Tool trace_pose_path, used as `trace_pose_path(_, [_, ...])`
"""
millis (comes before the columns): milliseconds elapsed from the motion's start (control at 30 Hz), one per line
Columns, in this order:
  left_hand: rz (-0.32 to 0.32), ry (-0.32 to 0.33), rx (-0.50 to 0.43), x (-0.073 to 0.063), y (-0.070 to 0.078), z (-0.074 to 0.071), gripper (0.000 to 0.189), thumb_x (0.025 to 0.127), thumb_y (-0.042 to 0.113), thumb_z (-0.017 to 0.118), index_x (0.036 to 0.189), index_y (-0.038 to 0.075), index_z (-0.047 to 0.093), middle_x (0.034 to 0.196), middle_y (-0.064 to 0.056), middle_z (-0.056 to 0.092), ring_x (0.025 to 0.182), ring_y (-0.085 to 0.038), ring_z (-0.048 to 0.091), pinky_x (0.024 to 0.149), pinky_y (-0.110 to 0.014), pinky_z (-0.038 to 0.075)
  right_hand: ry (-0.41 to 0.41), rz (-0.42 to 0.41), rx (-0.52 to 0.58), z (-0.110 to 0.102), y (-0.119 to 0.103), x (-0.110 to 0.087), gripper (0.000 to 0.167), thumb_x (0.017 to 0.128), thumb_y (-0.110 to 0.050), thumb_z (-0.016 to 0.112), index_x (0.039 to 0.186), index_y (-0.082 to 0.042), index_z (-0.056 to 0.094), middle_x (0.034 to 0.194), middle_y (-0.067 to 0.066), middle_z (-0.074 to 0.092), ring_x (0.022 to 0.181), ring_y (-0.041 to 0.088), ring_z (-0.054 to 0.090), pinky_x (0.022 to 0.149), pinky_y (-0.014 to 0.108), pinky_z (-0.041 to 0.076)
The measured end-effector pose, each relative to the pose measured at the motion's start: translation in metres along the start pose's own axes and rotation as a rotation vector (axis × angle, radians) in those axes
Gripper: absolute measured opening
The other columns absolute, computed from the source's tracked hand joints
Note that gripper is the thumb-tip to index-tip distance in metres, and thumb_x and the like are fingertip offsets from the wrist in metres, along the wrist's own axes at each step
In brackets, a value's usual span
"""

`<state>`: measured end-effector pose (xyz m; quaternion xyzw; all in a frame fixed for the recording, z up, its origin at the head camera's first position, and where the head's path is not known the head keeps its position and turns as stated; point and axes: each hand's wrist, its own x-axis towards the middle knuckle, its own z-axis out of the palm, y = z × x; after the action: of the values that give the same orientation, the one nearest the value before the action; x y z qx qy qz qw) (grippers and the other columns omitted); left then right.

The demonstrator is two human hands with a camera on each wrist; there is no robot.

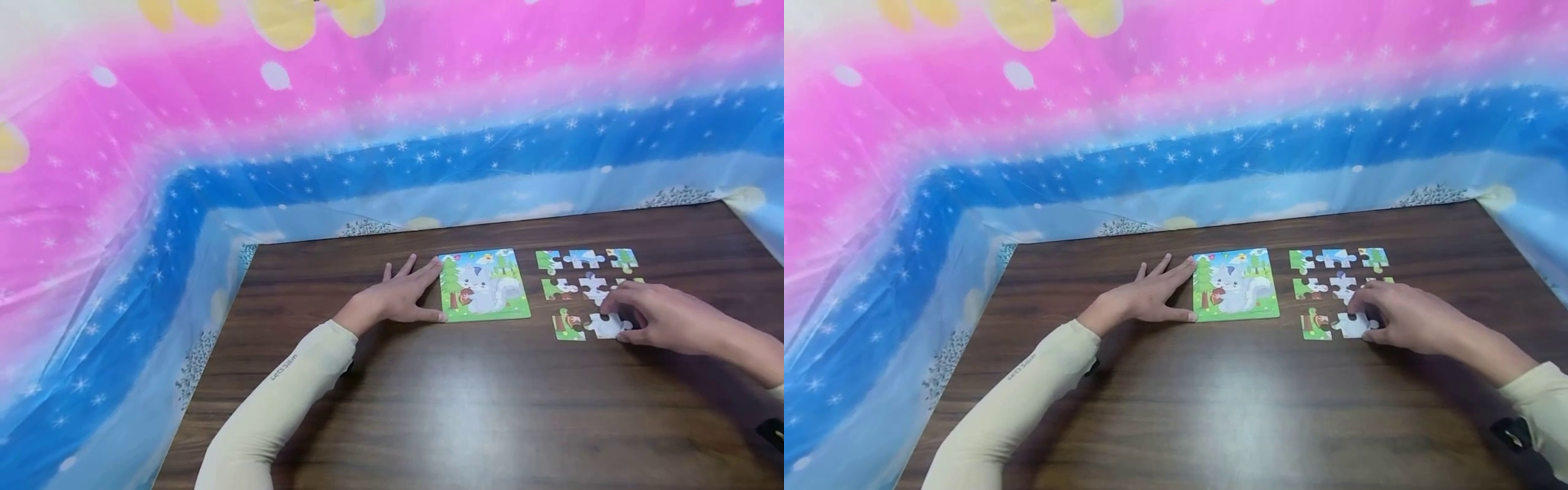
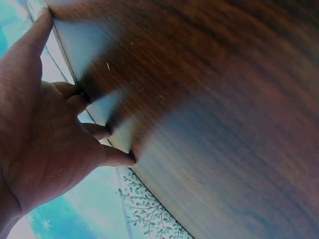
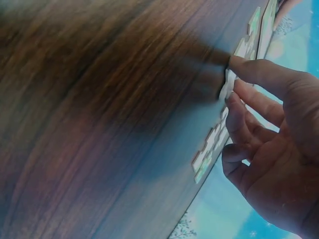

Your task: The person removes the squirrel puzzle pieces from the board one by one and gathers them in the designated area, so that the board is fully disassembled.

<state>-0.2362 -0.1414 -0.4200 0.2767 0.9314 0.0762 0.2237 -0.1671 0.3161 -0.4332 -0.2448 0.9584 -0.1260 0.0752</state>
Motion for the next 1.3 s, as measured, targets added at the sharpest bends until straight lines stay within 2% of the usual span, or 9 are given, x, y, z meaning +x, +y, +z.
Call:
trace_pose_path(100, [-0.001,0.007,-0.006,-0.001,-0.003,0.003,0.105,0.098,0.073,0.058,0.172,0.031,-0.002,0.181,0.008,-0.005,0.167,-0.032,-0.012,0.129,-0.072,-0.007,0.023,-0.036,-0.03,0.0,-0.002,0.002,0.038,0.082,-0.025,0.091,0.116,-0.028,0.074,0.109,-0.009,0.066,0.073,0.002,0.055,0.065,0.026,0.045])
trace_pose_path(267, [-0.015,0.004,-0.007,-0.003,-0.008,0.003,0.105,0.097,0.074,0.057,0.172,0.031,-0.003,0.18,0.009,-0.006,0.167,-0.03,-0.013,0.129,-0.071,-0.007,0.086,-0.085,-0.052,-0.005,-0.01,0.016,0.034,0.084,-0.029,0.091,0.114,-0.027,0.076,0.115,-0.008,0.071,0.102,0.016,0.069,0.08,0.041,0.056])
trace_pose_path(400, [-0.018,0.002,-0.002,-0.005,-0.008,0.002,0.105,0.097,0.073,0.057,0.172,0.031,-0.002,0.181,0.009,-0.006,0.167,-0.03,-0.013,0.129,-0.072,-0.007,0.095,-0.088,-0.02,-0.008,-0.023,0.037,0.022,0.091,-0.03,0.085,0.112,-0.027,0.077,0.113,-0.005,0.069,0.082,0.004,0.061,0.07,0.032,0.052])
trace_pose_path(500, [-0.018,0.001,0.0,-0.006,-0.006,0.001,0.104,0.098,0.073,0.058,0.172,0.031,-0.002,0.181,0.009,-0.005,0.167,-0.03,-0.013,0.129,-0.072,-0.006,0.109,-0.108,0.025,-0.005,-0.035,0.054,0.023,0.095,-0.03,0.081,0.117,-0.023,0.077,0.116,0.0,0.068,0.072,0.001,0.053,0.063,0.026,0.046])
trace_pose_path(600, [-0.012,0.0,0.004,-0.003,-0.003,0.0,0.104,0.098,0.073,0.057,0.172,0.031,-0.002,0.181,0.009,-0.006,0.167,-0.03,-0.013,0.129,-0.072,-0.007,0.122,-0.118,0.074,-0.001,-0.048,0.07,0.029,0.096,-0.03,0.081,0.122,-0.021,0.075,0.124,0.005,0.066,0.078,0.005,0.056,0.066,0.029,0.048])
trace_pose_path(800, [-0.004,-0.007,0.006,0.001,0.0,0.0,0.104,0.098,0.072,0.057,0.172,0.031,-0.003,0.181,0.009,-0.006,0.167,-0.03,-0.013,0.129,-0.071,-0.007,0.103,-0.102,0.111,0.01,-0.077,0.093,0.043,0.091,-0.03,0.085,0.131,-0.017,0.072,0.13,0.007,0.07,0.095,0.018,0.066,0.082,0.045,0.058])
trace_pose_path(900, [-0.007,-0.009,0.009,0.001,0.0,0.001,0.105,0.098,0.072,0.058,0.172,0.031,-0.003,0.18,0.009,-0.006,0.167,-0.03,-0.013,0.129,-0.072,-0.007,0.1,-0.108,0.095,0.016,-0.089,0.1,0.05,0.089,-0.032,0.087,0.133,-0.015,0.072,0.126,0.006,0.073,0.096,0.017,0.066,0.084,0.046,0.058])
trace_pose_path(1000, [-0.004,-0.009,0.014,0.0,-0.001,0.001,0.104,0.098,0.073,0.057,0.172,0.031,-0.003,0.18,0.01,-0.006,0.167,-0.03,-0.013,0.129,-0.072,-0.006,0.097,-0.105,0.076,0.02,-0.096,0.102,0.054,0.088,-0.035,0.088,0.134,-0.015,0.071,0.122,0.006,0.074,0.09,0.015,0.064,0.079,0.042,0.056])
trace_pose_path(1300, [0.001,-0.004,0.004,-0.002,-0.002,0.0,0.105,0.098,0.073,0.057,0.172,0.031,-0.003,0.18,0.01,-0.007,0.167,-0.03,-0.013,0.129,-0.072,-0.007,0.088,-0.067,0.102,0.022,-0.099,0.104,0.067,0.085,-0.034,0.091,0.142,-0.012,0.063,0.112,0.003,0.073,0.08,0.012,0.059,0.07,0.031,0.048])
